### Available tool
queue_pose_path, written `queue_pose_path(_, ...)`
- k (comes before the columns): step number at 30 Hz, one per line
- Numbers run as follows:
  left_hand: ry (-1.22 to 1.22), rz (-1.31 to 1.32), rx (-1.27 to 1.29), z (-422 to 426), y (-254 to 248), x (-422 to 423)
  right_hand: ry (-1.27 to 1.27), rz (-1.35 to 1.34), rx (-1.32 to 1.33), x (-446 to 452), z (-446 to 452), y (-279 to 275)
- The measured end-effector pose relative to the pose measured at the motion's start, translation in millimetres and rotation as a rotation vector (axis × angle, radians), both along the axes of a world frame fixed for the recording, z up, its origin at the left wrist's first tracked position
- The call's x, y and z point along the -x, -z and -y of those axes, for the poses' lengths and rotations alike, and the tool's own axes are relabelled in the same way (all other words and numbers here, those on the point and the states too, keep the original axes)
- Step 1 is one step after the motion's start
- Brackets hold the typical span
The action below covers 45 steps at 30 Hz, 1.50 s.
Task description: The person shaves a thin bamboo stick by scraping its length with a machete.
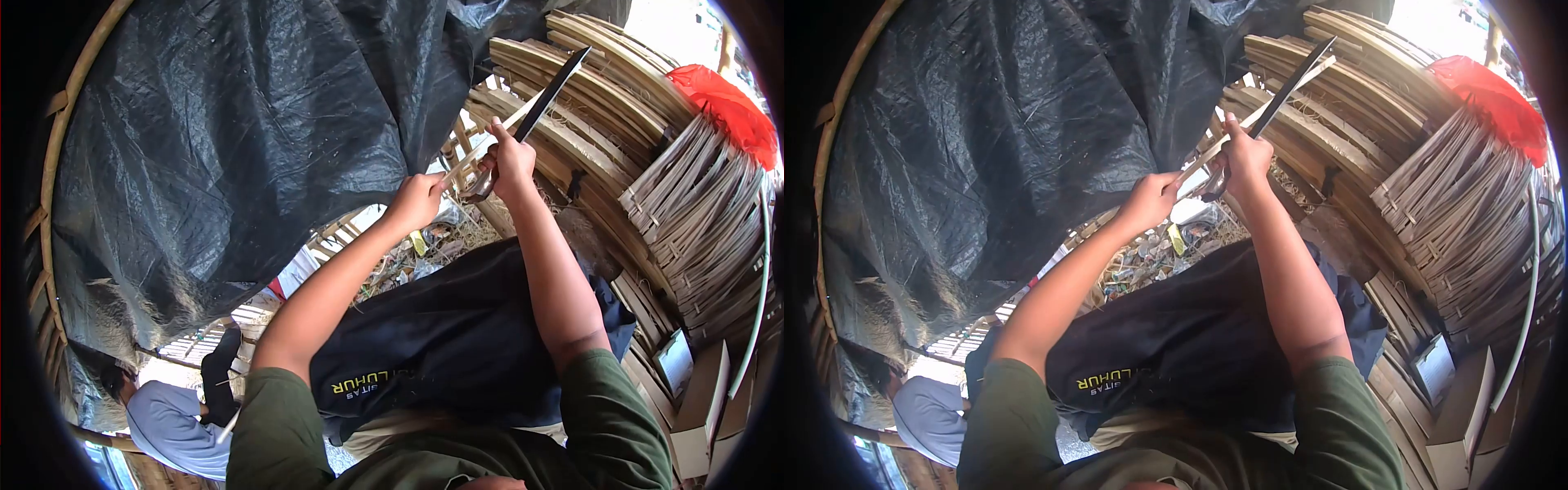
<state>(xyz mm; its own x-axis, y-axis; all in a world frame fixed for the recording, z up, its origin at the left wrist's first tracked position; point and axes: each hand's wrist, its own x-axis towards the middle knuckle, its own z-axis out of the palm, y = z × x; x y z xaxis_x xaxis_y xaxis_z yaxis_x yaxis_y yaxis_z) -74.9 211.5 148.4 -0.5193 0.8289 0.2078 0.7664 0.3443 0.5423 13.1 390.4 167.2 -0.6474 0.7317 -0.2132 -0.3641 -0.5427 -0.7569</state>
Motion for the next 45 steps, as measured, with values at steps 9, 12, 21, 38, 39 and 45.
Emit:
queue_pose_path(9,-0.303,0.556,0.148,77,-5,-39,-0.044,0.157,0.018,6,1,14)
queue_pose_path(12,-0.347,0.788,0.240,100,-12,-62,-0.087,0.224,-0.005,5,8,15)
queue_pose_path(21,-0.086,1.320,0.134,144,-6,-116,-0.351,0.389,-0.037,20,45,37)
queue_pose_path(38,-0.132,1.669,-0.519,135,27,-85,-0.550,0.503,-0.319,2,117,20)
queue_pose_path(39,-0.116,1.706,-0.523,139,26,-84,-0.536,0.492,-0.319,1,120,23)
queue_pose_path(45,-0.124,1.888,-0.639,161,23,-94,-0.168,0.390,-0.097,4,133,26)
